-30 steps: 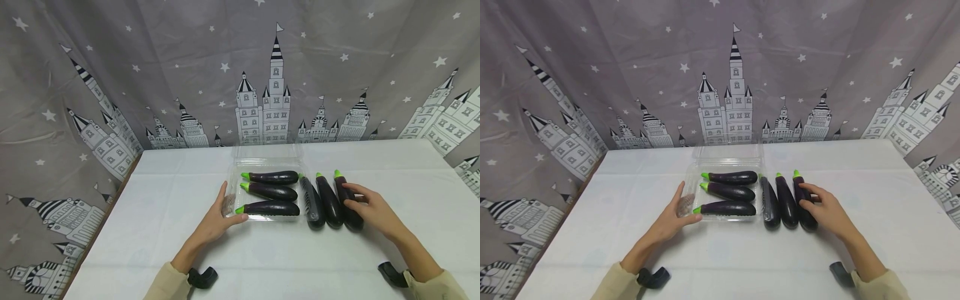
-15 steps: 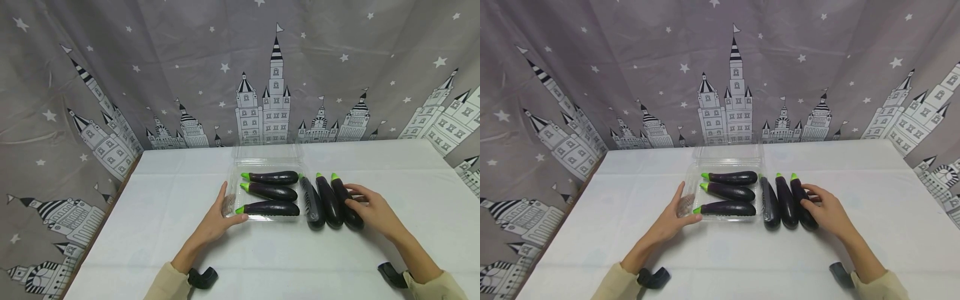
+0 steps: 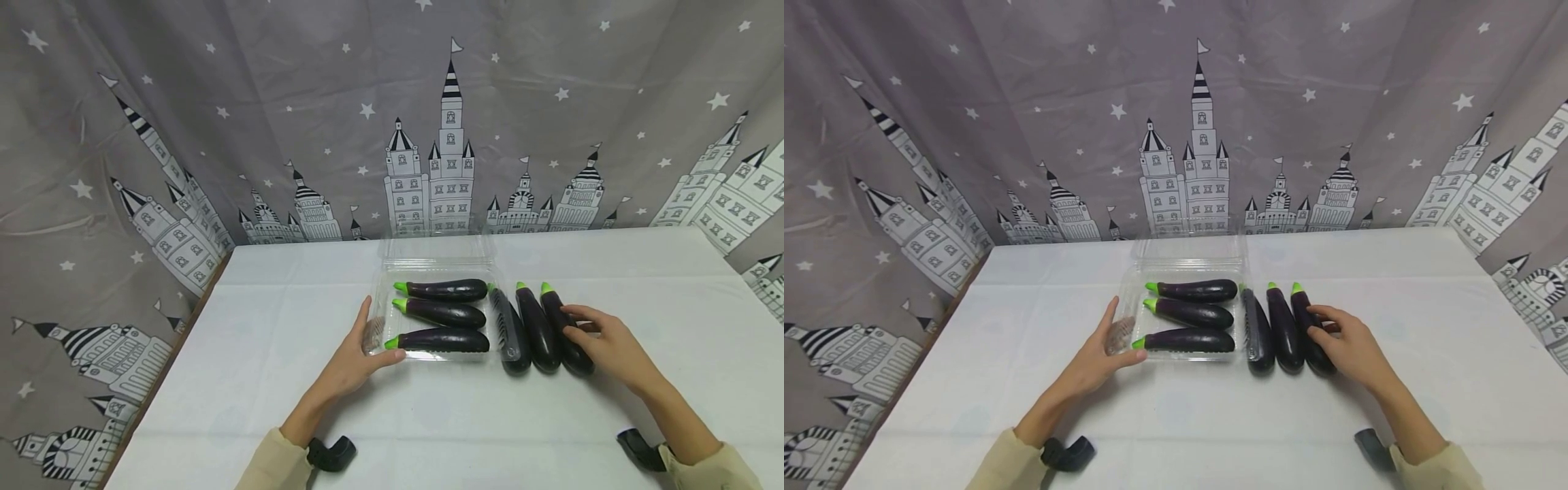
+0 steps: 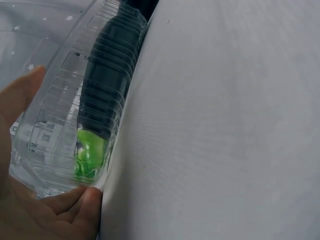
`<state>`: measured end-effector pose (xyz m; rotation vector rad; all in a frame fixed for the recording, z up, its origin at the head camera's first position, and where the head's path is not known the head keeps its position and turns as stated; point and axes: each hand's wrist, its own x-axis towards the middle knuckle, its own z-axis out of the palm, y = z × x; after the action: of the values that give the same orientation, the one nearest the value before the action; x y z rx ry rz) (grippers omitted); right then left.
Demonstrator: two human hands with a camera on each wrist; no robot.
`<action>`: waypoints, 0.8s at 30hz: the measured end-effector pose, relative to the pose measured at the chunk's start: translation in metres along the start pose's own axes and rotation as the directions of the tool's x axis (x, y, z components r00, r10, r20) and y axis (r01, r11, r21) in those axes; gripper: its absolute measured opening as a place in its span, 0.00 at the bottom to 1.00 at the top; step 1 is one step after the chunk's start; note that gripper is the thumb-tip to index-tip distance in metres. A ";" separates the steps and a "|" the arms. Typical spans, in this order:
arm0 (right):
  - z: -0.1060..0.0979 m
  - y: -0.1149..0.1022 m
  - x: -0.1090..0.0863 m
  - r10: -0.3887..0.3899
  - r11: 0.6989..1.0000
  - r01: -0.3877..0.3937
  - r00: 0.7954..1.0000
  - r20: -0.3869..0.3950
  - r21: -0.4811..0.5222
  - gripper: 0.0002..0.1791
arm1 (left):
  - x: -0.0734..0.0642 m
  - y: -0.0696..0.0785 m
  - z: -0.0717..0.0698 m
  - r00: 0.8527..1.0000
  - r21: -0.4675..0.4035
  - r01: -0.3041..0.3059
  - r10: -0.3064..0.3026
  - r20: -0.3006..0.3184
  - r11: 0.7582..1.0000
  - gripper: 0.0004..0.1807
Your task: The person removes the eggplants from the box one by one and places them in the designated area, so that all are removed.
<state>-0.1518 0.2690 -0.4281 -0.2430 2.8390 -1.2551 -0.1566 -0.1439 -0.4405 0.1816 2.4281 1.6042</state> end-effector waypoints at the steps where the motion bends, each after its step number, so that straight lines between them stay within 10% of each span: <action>1: 0.000 0.000 0.000 0.001 1.000 -0.001 1.000 0.001 0.000 0.24 | 0.000 0.000 0.000 1.000 0.000 -0.001 0.001 0.001 1.000 0.64; 24: -0.005 -0.004 0.002 0.065 0.997 -0.063 0.997 -0.043 0.035 0.35 | 0.000 0.000 0.000 1.000 0.014 0.001 -0.001 0.001 1.000 0.64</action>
<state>-0.1539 0.2702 -0.4216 -0.1238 2.8344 -1.3112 -0.1565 -0.1444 -0.4406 0.1836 2.4388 1.5872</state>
